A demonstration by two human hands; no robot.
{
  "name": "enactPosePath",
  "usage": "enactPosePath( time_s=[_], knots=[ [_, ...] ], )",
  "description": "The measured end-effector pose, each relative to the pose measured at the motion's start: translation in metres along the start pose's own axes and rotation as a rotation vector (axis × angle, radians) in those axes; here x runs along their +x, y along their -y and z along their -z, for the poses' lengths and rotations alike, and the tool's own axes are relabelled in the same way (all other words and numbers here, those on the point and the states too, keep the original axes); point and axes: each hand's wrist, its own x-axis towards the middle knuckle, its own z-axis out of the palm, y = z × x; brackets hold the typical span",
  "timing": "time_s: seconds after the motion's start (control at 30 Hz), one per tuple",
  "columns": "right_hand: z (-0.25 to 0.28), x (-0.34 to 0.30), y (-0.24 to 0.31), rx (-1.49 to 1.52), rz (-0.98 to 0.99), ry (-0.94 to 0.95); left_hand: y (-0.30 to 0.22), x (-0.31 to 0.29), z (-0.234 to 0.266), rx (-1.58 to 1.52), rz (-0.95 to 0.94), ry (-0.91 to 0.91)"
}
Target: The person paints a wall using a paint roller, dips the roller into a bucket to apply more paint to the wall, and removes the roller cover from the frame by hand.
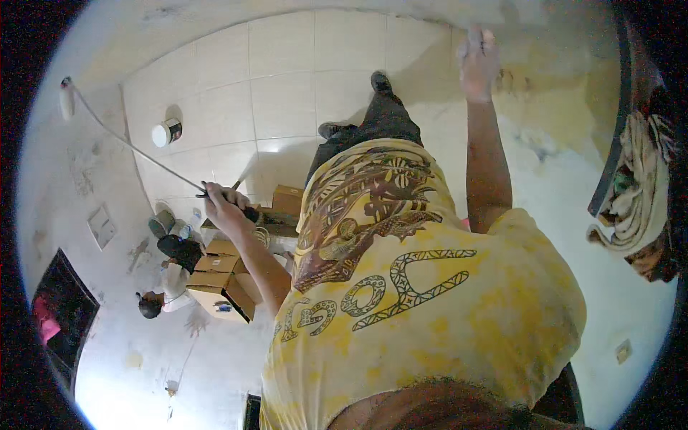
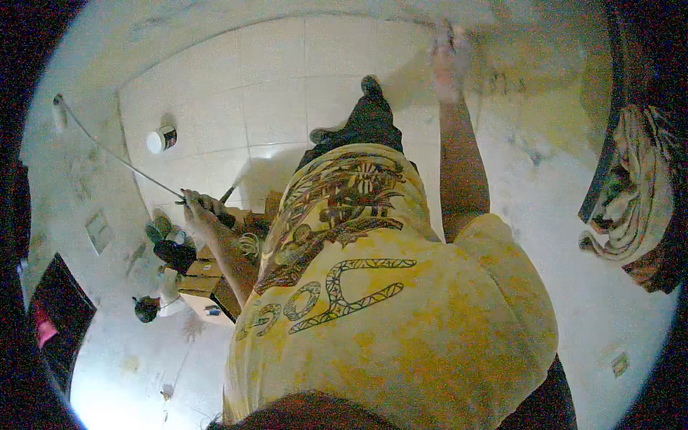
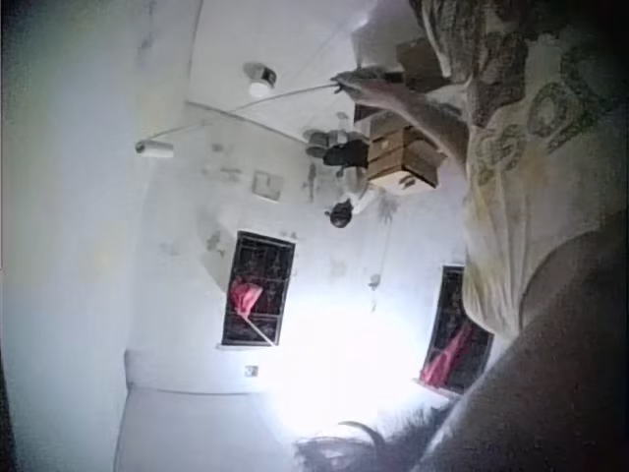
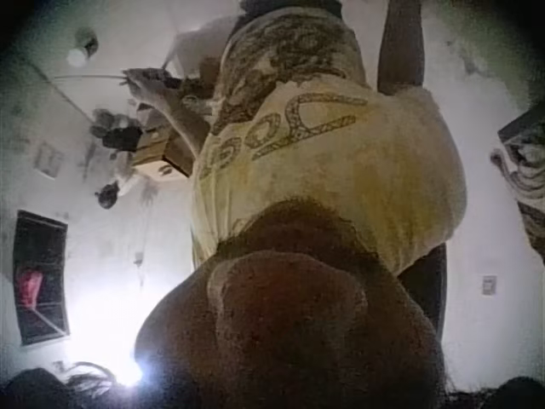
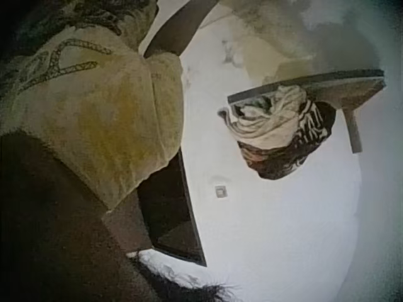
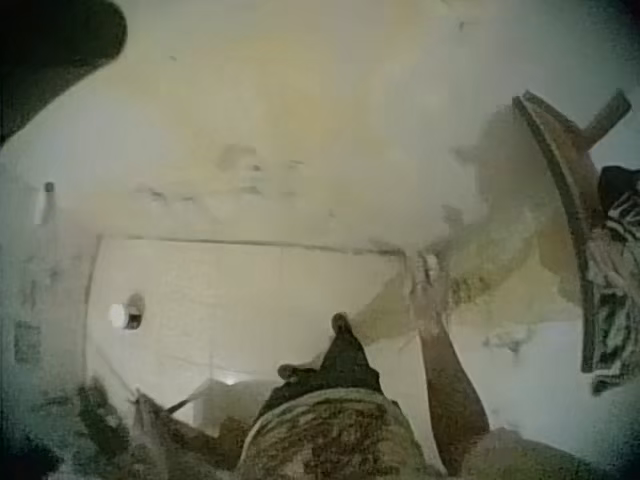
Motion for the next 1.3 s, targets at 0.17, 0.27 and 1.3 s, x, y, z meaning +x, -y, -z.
enactPosePath(
  time_s=[0.17,0.27,1.3],
  knots=[
    [-0.104,-0.049,0.028,-0.538,0.190,0.374,0.007,-0.004,0.029,0.157,0.080,0.048],
    [-0.153,-0.074,0.042,-0.518,0.161,0.581,0.003,0.014,0.052,0.286,0.077,0.145],
    [-0.478,0.107,-0.104,-0.805,-0.274,1.239,0.007,0.374,0.119,0.120,0.046,-0.303]
  ],
)
